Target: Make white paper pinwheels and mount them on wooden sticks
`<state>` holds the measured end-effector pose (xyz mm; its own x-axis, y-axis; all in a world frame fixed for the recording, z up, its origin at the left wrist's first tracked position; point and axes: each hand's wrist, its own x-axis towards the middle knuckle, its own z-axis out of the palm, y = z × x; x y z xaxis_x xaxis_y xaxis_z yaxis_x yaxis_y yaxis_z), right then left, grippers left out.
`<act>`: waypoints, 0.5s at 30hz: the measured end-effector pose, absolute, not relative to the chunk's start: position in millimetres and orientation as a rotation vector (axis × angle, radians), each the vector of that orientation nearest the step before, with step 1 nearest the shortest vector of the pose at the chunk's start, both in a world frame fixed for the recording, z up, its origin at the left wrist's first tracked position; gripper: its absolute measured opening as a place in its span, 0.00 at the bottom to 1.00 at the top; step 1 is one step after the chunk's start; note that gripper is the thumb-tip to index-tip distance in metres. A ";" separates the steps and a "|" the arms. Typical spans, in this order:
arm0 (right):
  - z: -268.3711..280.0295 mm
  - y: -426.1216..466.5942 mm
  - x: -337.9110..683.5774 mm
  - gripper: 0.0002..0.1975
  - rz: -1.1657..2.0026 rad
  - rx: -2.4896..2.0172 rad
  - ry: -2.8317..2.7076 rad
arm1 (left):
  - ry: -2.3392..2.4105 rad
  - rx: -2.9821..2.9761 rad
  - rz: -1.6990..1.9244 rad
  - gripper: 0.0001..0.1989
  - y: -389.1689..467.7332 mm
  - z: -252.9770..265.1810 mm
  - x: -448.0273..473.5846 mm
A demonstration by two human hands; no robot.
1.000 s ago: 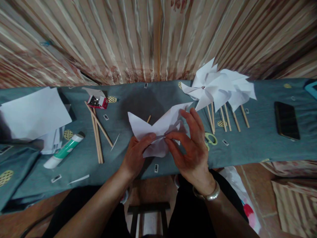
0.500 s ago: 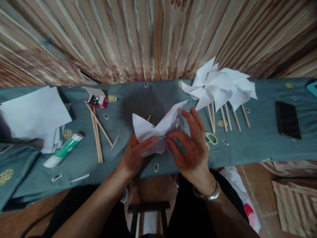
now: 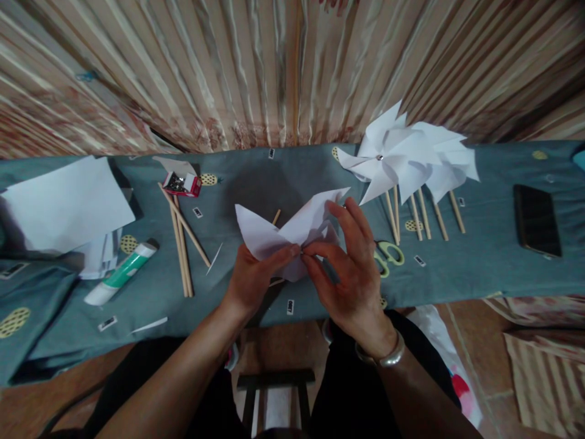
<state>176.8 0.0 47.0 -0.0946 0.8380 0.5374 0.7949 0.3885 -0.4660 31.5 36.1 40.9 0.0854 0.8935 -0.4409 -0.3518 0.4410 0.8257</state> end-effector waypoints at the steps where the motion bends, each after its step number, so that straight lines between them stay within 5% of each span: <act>1: 46.8 0.1 176.6 0.05 0.072 -1.408 -1.884 | 1.136 0.601 1.023 0.13 36.2 40.9 32.0; 15: 45.5 0.9 175.9 0.04 0.092 -1.411 -1.883 | 1.161 0.629 1.042 0.09 36.0 41.3 31.6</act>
